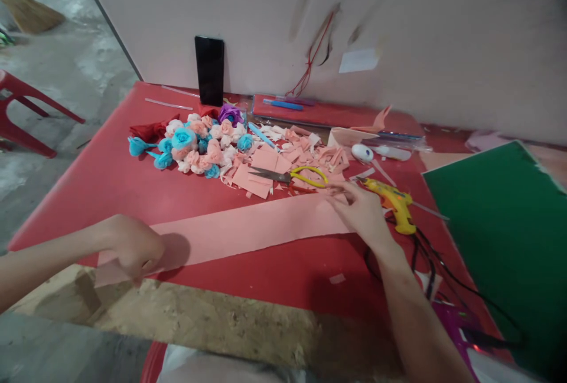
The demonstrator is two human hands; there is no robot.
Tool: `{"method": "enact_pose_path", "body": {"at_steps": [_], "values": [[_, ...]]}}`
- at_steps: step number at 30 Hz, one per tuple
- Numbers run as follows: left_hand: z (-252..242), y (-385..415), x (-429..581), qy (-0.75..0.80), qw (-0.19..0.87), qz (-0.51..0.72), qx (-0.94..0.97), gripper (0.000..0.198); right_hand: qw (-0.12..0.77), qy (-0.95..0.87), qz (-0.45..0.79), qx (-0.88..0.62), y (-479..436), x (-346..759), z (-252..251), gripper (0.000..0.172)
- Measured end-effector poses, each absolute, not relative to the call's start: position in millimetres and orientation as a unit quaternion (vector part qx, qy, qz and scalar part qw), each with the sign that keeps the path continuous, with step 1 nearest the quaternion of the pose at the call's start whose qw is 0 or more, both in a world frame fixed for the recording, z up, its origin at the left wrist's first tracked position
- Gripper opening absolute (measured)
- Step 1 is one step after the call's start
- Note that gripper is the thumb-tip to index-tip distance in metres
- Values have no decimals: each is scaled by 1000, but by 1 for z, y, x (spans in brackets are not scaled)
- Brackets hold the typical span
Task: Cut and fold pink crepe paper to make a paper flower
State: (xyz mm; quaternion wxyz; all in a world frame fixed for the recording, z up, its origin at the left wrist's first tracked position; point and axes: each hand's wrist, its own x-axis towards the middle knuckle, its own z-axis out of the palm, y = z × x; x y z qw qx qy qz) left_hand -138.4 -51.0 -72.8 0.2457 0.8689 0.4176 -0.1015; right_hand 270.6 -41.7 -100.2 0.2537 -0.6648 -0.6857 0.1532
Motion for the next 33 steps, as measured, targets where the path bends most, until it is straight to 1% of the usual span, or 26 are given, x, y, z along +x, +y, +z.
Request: {"method": "enact_pose_path", "body": {"at_steps": [1, 2, 3, 4, 5, 6, 7, 9, 10, 11, 12, 14, 15, 16, 19, 21, 23, 24, 27, 29, 30, 31, 33], "values": [[-63, -49, -130, 371, 297, -149, 867, 28, 257, -687, 157, -661, -44, 270, -100, 18], [-53, -47, -119, 295, 374, -254, 842, 23, 261, -690, 160, -656, -46, 268, -99, 17], [-46, -44, -105, 265, 410, -275, 829, 22, 266, -693, 162, -650, -48, 265, -99, 17], [-41, -41, -89, 261, 420, -244, 834, 26, 270, -698, 165, -643, -49, 261, -99, 17], [-40, -38, -71, 268, 410, -184, 852, 27, 275, -703, 167, -634, -50, 256, -99, 17], [-41, -34, -53, 263, 402, -110, 870, 25, 280, -710, 169, -623, -51, 251, -98, 17], [-45, -30, -34, 273, 383, -34, 882, 28, 285, -718, 170, -612, -52, 244, -98, 17], [-59, -21, 1, 297, 377, 59, 875, 54, 292, -731, 174, -591, -55, 232, -96, 16], [-67, -15, 16, 299, 389, 86, 867, 62, 298, -737, 172, -582, -58, 227, -95, 16], [-74, -10, 29, 294, 408, 90, 860, 60, 304, -743, 165, -573, -62, 225, -93, 17], [-80, -4, 38, 281, 427, 83, 855, 48, 308, -749, 152, -567, -68, 225, -92, 19], [-87, 6, 46, 263, 456, 69, 847, 17, 301, -761, 117, -562, -84, 235, -91, 24], [-88, 10, 45, 257, 463, 68, 846, 10, 282, -762, 112, -572, -93, 244, -91, 23], [-89, 13, 42, 253, 471, 69, 843, 8, 246, -761, 127, -587, -104, 254, -91, 21], [-90, 17, 24, 243, 524, 63, 814, 12, 32, -765, 287, -576, -132, 285, -97, 22], [-92, 14, 17, 252, 543, 74, 797, 14, -4, -758, 325, -566, -143, 296, -100, 20], [-94, 8, 17, 259, 534, 74, 802, 20, 3, -748, 336, -572, -146, 297, -100, 21], [-95, 3, 20, 254, 525, 64, 810, 27, 17, -742, 336, -579, -146, 294, -98, 21], [-99, -13, 36, 221, 506, 25, 834, 51, 114, -726, 321, -597, -144, 285, -87, 22], [-103, -24, 45, 216, 492, 9, 844, 59, 176, -712, 317, -601, -146, 283, -79, 24], [-105, -29, 48, 217, 478, -2, 851, 62, 188, -703, 319, -607, -148, 284, -76, 24], [-107, -32, 50, 221, 456, -16, 862, 64, 180, -693, 327, -616, -151, 287, -75, 25], [-109, -37, 50, 221, 403, -50, 887, 63, 120, -673, 351, -640, -157, 296, -76, 25]]}}
